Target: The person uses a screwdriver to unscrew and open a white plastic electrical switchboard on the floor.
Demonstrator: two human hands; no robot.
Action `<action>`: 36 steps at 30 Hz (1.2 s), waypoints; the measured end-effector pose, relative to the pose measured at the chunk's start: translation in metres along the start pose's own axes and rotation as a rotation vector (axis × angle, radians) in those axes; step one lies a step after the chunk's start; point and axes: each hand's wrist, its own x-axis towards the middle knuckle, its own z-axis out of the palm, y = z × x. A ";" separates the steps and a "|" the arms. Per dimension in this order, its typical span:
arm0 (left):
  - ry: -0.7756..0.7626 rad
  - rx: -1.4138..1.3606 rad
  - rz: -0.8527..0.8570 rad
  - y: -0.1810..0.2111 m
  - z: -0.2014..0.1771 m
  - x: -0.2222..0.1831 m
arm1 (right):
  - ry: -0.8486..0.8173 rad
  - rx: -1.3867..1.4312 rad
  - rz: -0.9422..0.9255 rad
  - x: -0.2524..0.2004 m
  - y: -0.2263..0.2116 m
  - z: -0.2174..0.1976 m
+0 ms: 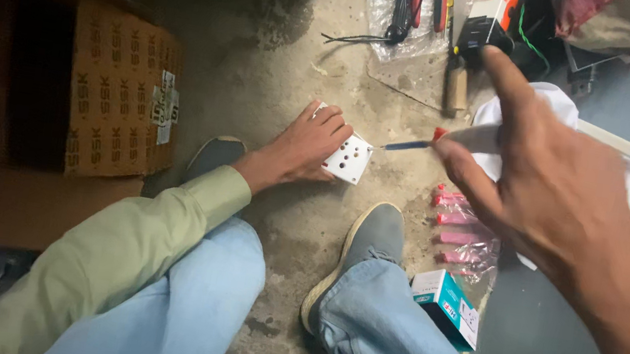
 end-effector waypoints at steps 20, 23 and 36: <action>-0.040 -0.021 -0.024 0.002 -0.002 0.004 | 0.074 -0.099 -0.084 -0.007 0.025 0.025; -0.019 -0.002 -0.015 0.000 -0.005 0.003 | 0.090 -0.040 -0.121 -0.005 0.020 0.016; 0.028 -0.054 -0.013 -0.003 0.007 0.000 | 0.140 0.044 -0.150 -0.011 0.012 0.024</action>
